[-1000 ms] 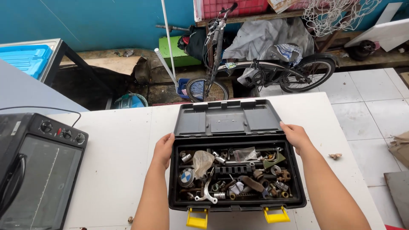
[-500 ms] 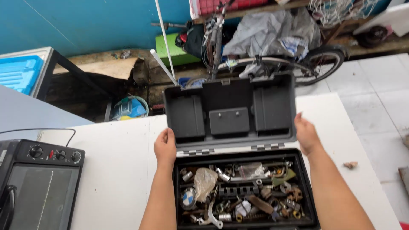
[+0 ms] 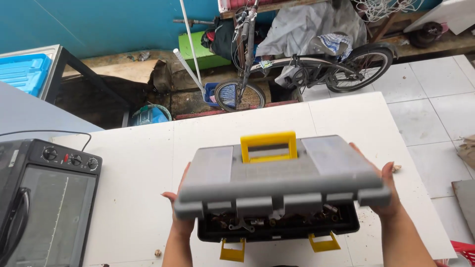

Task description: Sort various mechanical parts and tools into a toolbox and then close the lid

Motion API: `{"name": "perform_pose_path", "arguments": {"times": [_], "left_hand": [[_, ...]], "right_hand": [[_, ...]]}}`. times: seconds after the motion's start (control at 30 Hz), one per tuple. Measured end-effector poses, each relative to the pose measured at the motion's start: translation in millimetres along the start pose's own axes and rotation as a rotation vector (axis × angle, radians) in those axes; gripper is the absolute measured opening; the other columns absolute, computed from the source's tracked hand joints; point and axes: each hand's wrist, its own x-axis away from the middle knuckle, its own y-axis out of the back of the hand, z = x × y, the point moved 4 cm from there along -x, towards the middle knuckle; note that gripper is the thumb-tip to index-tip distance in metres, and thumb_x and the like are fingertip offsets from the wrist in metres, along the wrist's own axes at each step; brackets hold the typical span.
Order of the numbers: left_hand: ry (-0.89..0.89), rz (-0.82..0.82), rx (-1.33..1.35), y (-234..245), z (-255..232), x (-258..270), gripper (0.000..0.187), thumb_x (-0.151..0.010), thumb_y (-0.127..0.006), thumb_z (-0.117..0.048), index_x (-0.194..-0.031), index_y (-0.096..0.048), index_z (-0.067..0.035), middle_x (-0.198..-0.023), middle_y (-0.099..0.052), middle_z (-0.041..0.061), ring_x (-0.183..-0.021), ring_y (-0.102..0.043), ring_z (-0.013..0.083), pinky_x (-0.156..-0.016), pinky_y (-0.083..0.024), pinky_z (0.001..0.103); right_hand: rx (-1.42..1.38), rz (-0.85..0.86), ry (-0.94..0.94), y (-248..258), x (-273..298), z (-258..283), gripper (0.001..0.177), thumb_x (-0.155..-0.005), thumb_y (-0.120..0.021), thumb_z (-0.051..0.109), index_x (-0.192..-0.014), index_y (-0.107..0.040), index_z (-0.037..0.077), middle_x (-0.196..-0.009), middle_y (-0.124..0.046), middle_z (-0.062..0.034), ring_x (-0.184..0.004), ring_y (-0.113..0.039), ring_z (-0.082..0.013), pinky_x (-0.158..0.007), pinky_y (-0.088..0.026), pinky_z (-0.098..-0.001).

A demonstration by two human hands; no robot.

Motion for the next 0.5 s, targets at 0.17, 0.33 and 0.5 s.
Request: {"name": "perform_pose_path", "arguments": {"times": [0.17,0.33,0.5], "left_hand": [[-0.018,0.380,-0.312,-22.9,-14.9,70.1,0.088,-0.088,-0.029,-0.069,-0.162,-0.022,-0.021,-0.167,-0.029,0.003,-0.151,-0.031,0.0222,-0.122,-0.026,0.038],[-0.286,0.505,-1.015,-17.2,-28.2,84.0,0.090,-0.092,0.000,-0.071,-0.160,-0.027,-0.019,-0.172,-0.019,0.003,-0.162,0.004,0.0167,-0.126,0.018,0.044],[-0.305,0.211,-1.243,-5.5,7.6,84.5,0.075,-0.096,-0.040,-0.048,-0.163,-0.016,-0.023,-0.172,-0.019,0.002,-0.160,-0.012,0.0199,-0.128,0.008,0.044]], "right_hand": [[-0.112,0.113,-0.029,-11.4,23.1,-18.4,0.070,-0.114,-0.037,0.039,-0.166,-0.011,0.000,-0.170,-0.018,-0.0239,-0.154,-0.027,-0.0459,-0.123,-0.026,-0.0576],[-0.033,0.113,-0.078,2.1,32.9,-23.4,0.062,-0.122,-0.049,0.026,-0.168,-0.011,0.005,-0.170,-0.021,-0.0213,-0.152,-0.038,-0.0438,-0.121,-0.032,-0.0510],[1.323,-0.492,-0.238,11.5,41.8,-29.2,0.104,-0.080,-0.019,0.081,-0.163,-0.010,0.018,-0.174,0.000,-0.0042,-0.161,0.014,-0.0127,-0.127,0.004,-0.0417]]}}
